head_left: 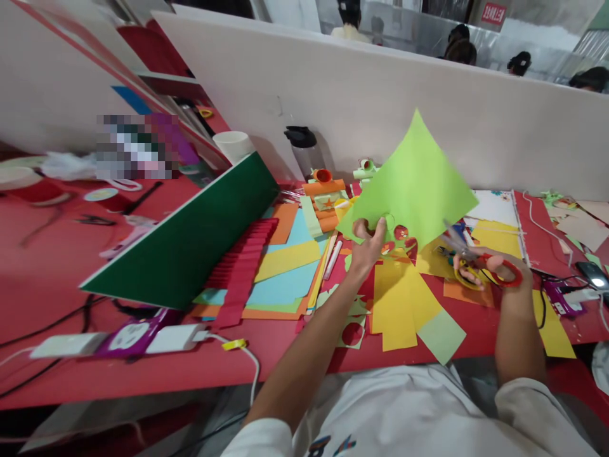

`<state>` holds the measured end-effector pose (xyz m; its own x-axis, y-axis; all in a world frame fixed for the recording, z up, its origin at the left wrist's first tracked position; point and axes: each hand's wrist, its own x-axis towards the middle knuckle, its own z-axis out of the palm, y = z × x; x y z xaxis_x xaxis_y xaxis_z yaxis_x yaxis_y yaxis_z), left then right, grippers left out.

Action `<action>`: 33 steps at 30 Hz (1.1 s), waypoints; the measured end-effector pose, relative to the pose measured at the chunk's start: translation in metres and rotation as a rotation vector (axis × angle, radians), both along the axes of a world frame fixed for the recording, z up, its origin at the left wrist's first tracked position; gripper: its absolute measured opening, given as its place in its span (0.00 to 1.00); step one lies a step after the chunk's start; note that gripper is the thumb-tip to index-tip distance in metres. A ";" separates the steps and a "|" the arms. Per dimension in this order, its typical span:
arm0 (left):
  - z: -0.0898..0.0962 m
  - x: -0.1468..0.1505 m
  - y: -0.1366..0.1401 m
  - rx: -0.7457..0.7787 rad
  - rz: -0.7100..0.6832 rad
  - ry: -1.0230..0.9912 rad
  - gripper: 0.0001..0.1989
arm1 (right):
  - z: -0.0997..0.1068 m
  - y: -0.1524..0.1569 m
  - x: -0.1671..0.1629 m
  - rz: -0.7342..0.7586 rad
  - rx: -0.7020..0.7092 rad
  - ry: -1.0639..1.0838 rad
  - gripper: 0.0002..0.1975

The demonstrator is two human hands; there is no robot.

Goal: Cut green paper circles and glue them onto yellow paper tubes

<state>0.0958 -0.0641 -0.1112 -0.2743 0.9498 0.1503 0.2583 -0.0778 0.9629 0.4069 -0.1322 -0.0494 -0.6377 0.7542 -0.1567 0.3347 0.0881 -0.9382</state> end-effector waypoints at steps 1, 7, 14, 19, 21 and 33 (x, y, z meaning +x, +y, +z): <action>-0.001 0.000 0.000 0.006 0.002 0.023 0.21 | 0.001 0.000 -0.008 0.060 -0.084 0.023 0.48; -0.006 -0.007 0.015 0.166 -0.008 0.125 0.18 | 0.007 0.001 -0.042 0.264 -0.142 0.045 0.31; -0.009 -0.012 0.021 0.172 -0.066 0.025 0.12 | 0.003 -0.003 -0.046 0.215 -0.203 0.101 0.32; -0.008 -0.014 0.021 0.050 -0.156 -0.158 0.13 | -0.005 0.000 -0.053 0.066 -0.174 0.035 0.28; -0.008 -0.014 0.024 0.088 -0.185 -0.272 0.14 | -0.008 0.000 -0.059 0.029 -0.146 0.031 0.28; -0.012 -0.004 0.024 0.124 -0.125 -0.363 0.28 | -0.024 0.005 -0.083 -0.096 -0.159 0.139 0.33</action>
